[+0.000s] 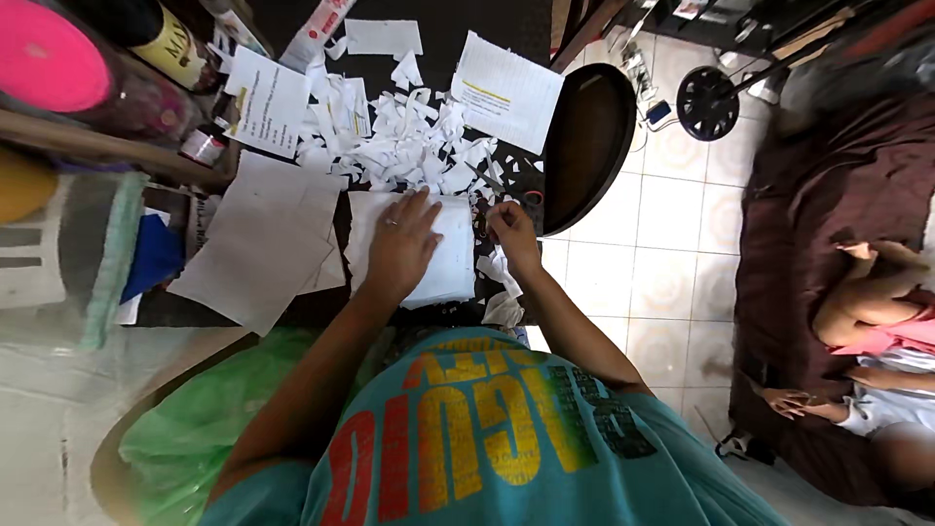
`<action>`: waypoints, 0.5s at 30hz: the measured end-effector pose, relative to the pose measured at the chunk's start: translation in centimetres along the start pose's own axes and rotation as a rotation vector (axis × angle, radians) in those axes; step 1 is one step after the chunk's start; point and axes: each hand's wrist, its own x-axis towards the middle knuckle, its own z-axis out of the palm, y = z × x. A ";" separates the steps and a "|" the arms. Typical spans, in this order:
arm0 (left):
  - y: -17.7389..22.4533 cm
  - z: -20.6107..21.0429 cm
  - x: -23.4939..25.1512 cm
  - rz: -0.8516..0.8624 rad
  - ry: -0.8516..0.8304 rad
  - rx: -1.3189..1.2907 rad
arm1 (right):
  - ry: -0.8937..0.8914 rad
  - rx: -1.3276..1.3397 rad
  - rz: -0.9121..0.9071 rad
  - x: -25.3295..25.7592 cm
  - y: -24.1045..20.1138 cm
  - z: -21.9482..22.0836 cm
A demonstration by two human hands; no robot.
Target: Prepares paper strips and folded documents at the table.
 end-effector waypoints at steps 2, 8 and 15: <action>0.5 1.2 -0.5 0.076 -0.097 0.030 | 0.042 -0.007 0.016 -0.2 1.5 -0.5; 0.1 3.3 -0.9 0.083 -0.191 0.117 | 0.051 -0.337 0.020 -1.6 6.8 -1.8; -0.3 3.8 -1.1 0.089 -0.173 0.128 | -0.031 -0.793 -0.074 -2.3 8.9 -0.9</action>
